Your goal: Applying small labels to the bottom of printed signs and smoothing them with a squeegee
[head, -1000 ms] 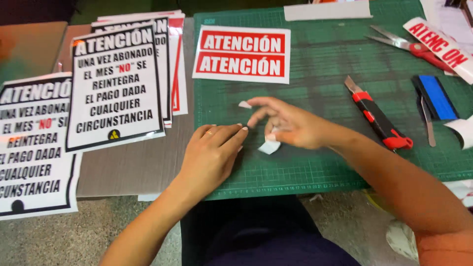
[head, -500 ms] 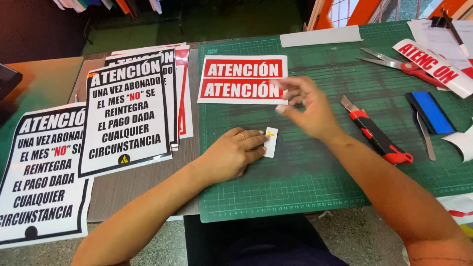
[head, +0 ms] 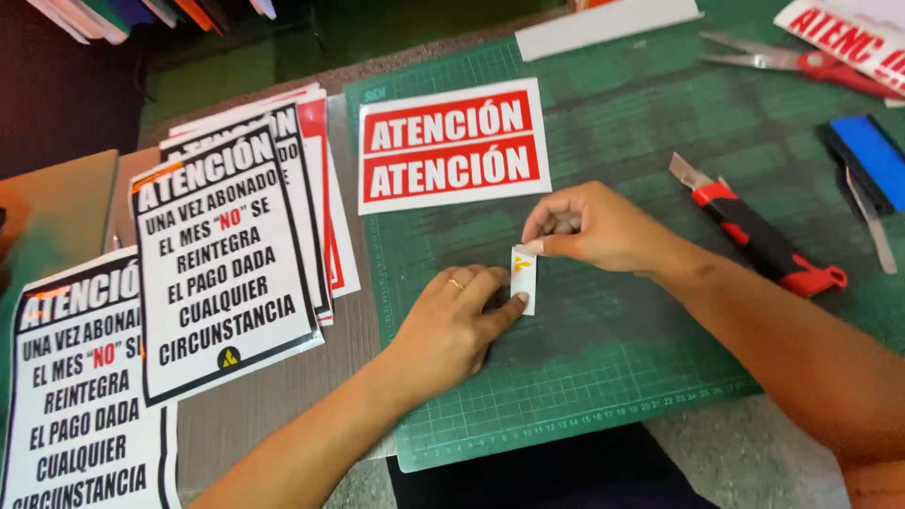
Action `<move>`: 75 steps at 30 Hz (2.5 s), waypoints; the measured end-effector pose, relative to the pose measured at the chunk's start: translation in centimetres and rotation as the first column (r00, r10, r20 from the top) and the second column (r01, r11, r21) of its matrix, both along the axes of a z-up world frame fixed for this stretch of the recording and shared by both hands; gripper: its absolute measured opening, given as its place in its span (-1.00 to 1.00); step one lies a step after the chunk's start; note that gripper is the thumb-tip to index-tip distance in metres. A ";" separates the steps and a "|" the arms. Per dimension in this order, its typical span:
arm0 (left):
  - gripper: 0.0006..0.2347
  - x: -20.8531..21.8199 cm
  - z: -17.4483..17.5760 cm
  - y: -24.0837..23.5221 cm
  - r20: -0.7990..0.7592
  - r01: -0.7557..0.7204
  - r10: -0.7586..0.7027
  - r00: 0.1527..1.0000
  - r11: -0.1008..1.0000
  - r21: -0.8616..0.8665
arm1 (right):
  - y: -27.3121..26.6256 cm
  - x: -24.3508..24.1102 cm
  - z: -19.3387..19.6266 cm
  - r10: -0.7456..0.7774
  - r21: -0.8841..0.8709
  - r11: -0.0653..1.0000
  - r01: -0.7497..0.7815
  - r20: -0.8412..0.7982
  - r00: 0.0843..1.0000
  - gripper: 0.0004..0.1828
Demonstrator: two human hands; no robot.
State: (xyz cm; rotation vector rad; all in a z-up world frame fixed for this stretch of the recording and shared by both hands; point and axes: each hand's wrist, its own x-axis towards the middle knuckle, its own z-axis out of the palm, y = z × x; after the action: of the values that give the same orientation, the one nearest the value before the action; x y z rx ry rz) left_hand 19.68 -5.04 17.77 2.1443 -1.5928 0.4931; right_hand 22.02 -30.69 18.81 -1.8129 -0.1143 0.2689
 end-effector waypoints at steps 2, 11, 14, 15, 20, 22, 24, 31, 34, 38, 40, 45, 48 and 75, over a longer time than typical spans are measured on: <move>-0.81 0.0 -0.1 0.1 -0.033 -0.012 0.012 0.999 1.000 0.000 | 0.0 -0.2 0.2 0.013 -0.012 1.000 -0.013 0.005 1.000 -0.90; -0.77 0.1 -0.1 0.0 -0.052 -0.061 0.057 0.997 0.996 -0.063 | -0.3 0.6 -0.1 0.073 -0.056 0.996 -0.070 0.048 0.996 -0.72; -0.80 -0.1 0.1 -0.2 -0.036 -0.075 0.071 0.997 0.992 -0.101 | -0.1 0.6 -0.1 0.115 -0.062 0.992 -0.110 0.077 0.990 -0.71; -0.79 -0.1 0.0 -0.2 -0.032 -0.081 0.078 0.996 0.991 -0.109 | -0.3 0.6 -0.4 0.128 -0.055 0.991 -0.126 0.042 0.991 -0.67; -0.80 0.0 -0.8 -0.2 -0.019 -0.089 0.088 0.996 0.989 -0.118 | -0.4 0.5 -0.7 0.140 -0.025 0.990 -0.140 0.009 0.990 -0.63; -0.79 0.0 -1.0 -0.2 -0.009 -0.082 0.081 0.997 0.990 -0.116 | -0.5 0.5 -0.7 0.145 -0.054 0.988 -0.144 0.019 0.989 -0.55; -0.79 0.0 -1.1 -0.2 -0.019 -0.075 0.074 0.997 0.991 -0.110 | -0.6 0.6 -0.5 0.142 -0.046 0.989 -0.142 -0.009 0.990 -0.47; -0.80 0.0 -0.9 0.0 -0.029 -0.063 0.061 0.998 0.994 -0.093 | 0.5 0.0 2.5 0.090 -0.093 0.992 -0.091 -0.013 0.996 -0.47; -0.81 -0.1 -0.8 0.1 -0.017 -0.077 0.076 0.997 0.993 -0.087 | 0.8 -0.2 3.5 0.093 -0.141 0.985 -0.096 -0.023 0.995 -0.49; -0.82 -0.1 -0.9 0.0 -0.021 -0.068 0.066 0.998 0.992 -0.109 | 0.7 -0.1 2.3 0.109 -0.172 0.979 -0.111 -0.018 0.994 -0.40; -0.81 0.0 -0.9 -0.1 0.010 -0.075 0.077 0.997 0.990 -0.117 | 0.8 -0.2 2.3 0.141 -0.280 0.952 -0.124 0.040 0.989 -0.43; -0.82 -0.2 -0.2 -0.2 0.008 -0.069 0.070 0.998 0.991 -0.116 | 1.1 -0.3 2.3 0.171 -0.350 0.928 -0.124 0.106 0.980 -0.46; -0.82 -0.1 -0.2 -0.2 0.009 -0.063 0.064 0.998 0.992 -0.106 | 1.2 -0.1 1.9 0.198 -0.382 0.914 -0.134 0.133 0.971 -0.47; -0.82 0.1 0.2 -0.1 -0.111 0.001 -0.011 0.994 0.996 -0.091 | 2.2 0.2 2.3 0.184 -0.447 0.890 -0.088 0.176 0.967 -0.45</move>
State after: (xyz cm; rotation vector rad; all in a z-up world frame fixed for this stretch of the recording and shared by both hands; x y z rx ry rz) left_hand 19.81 -5.12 18.01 2.0619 -1.4875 0.4281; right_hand 22.21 -28.53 21.15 -2.2856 -0.3605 0.2080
